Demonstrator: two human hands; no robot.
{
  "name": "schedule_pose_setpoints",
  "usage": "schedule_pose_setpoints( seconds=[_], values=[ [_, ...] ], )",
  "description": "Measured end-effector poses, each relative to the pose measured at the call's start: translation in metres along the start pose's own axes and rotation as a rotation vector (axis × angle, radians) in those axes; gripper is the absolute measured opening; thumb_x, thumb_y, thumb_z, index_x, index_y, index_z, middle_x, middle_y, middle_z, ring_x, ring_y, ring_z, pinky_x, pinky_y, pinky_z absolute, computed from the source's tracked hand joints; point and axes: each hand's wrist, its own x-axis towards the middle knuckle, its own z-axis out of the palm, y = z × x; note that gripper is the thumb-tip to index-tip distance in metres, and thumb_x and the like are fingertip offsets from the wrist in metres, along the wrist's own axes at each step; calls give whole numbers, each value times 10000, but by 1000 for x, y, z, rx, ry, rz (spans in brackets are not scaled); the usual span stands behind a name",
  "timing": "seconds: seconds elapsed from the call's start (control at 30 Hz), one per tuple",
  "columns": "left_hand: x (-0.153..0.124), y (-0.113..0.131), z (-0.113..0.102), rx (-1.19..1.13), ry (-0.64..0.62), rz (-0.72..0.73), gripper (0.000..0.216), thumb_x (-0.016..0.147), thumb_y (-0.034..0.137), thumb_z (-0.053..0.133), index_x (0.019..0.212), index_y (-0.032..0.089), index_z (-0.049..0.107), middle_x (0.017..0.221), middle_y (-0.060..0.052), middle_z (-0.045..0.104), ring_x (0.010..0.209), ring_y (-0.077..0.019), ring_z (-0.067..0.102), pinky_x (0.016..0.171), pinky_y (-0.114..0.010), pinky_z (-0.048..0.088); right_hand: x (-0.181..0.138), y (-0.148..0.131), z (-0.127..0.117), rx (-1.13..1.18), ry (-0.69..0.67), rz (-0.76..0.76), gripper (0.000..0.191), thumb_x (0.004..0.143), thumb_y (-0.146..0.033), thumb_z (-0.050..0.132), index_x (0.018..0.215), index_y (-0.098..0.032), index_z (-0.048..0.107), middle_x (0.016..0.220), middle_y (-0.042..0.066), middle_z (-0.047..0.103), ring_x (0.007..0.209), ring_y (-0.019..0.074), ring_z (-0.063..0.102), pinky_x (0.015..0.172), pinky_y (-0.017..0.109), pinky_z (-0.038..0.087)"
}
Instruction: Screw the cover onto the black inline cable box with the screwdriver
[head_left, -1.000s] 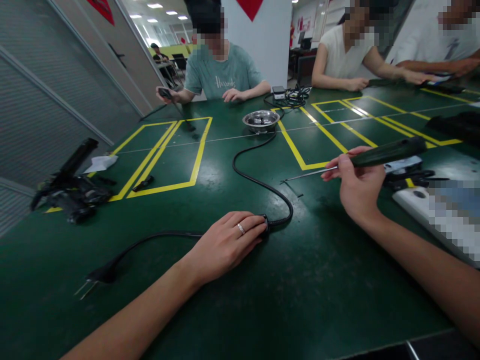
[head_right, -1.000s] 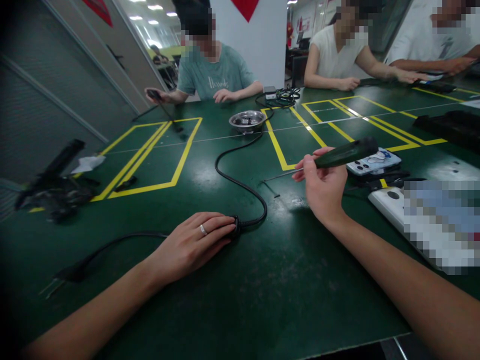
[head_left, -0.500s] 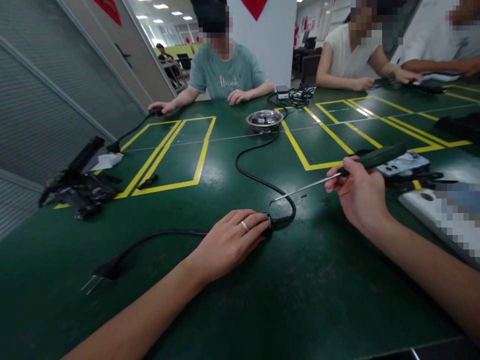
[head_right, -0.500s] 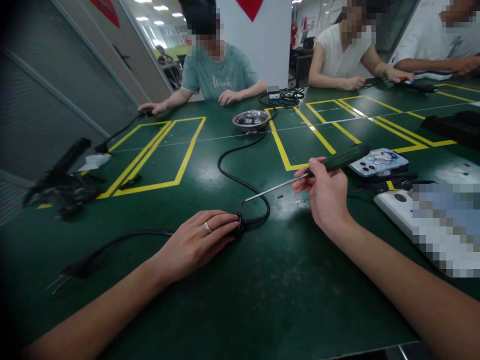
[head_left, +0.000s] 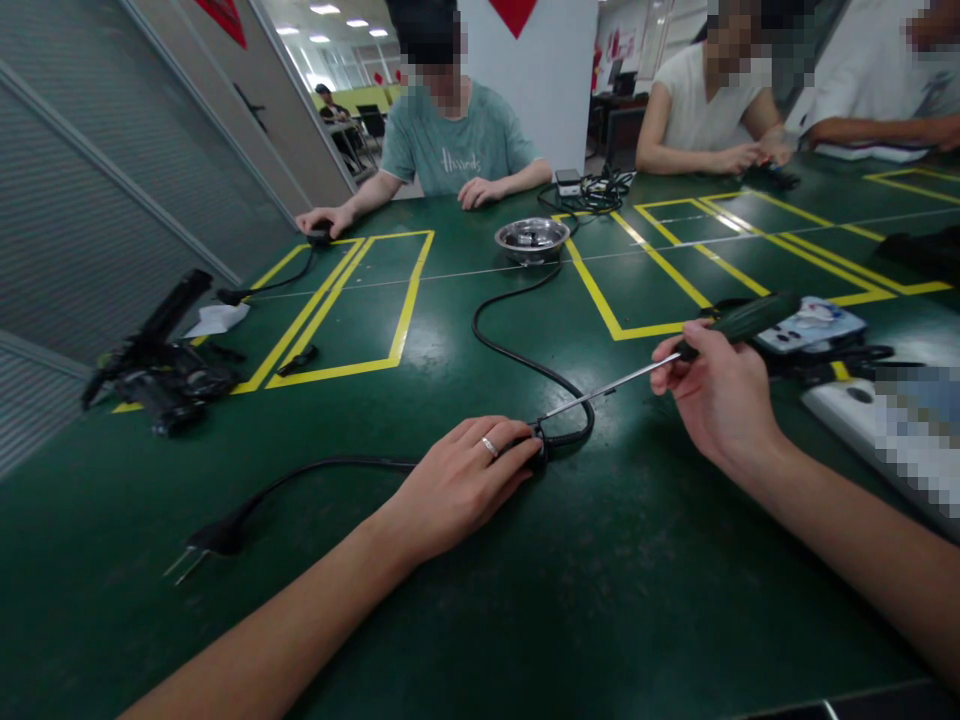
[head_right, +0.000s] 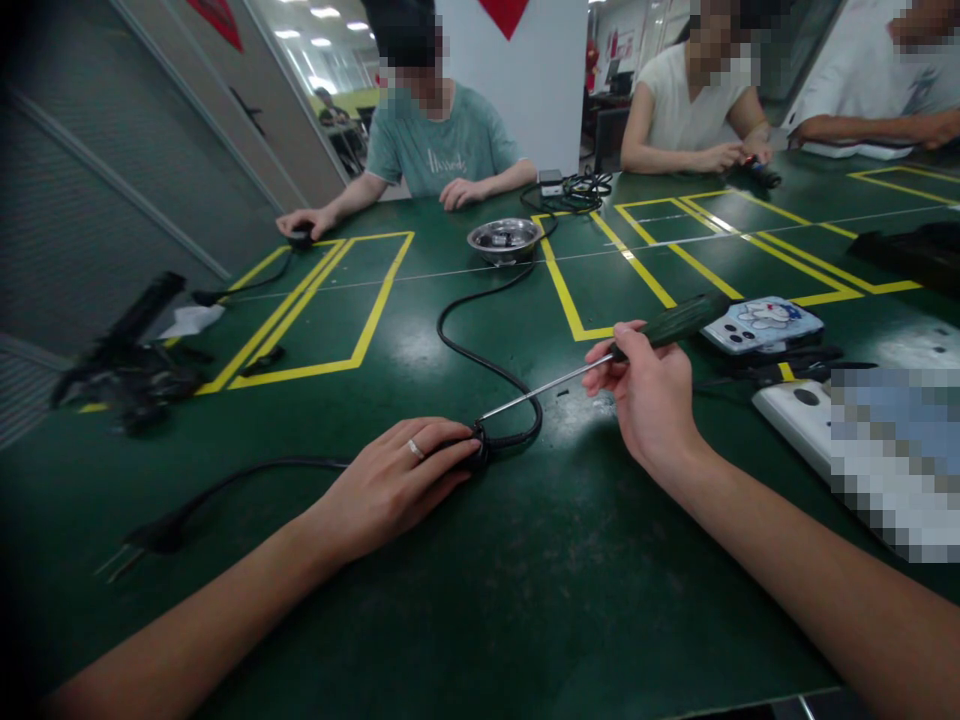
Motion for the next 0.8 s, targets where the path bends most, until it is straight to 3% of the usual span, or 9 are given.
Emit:
schedule_pose_setpoints(
  seconds=[0.8],
  values=[
    [-1,0,1,-3,-9,-1,330,963,219,511,1285,155,542,1257,-109,580,1140,-246,553,961,-420,504,-1,2,2,143,-1,-5,65,847,-232,590,810,-196,551,640,-6,636,438,124,567,418,245,423]
  ],
)
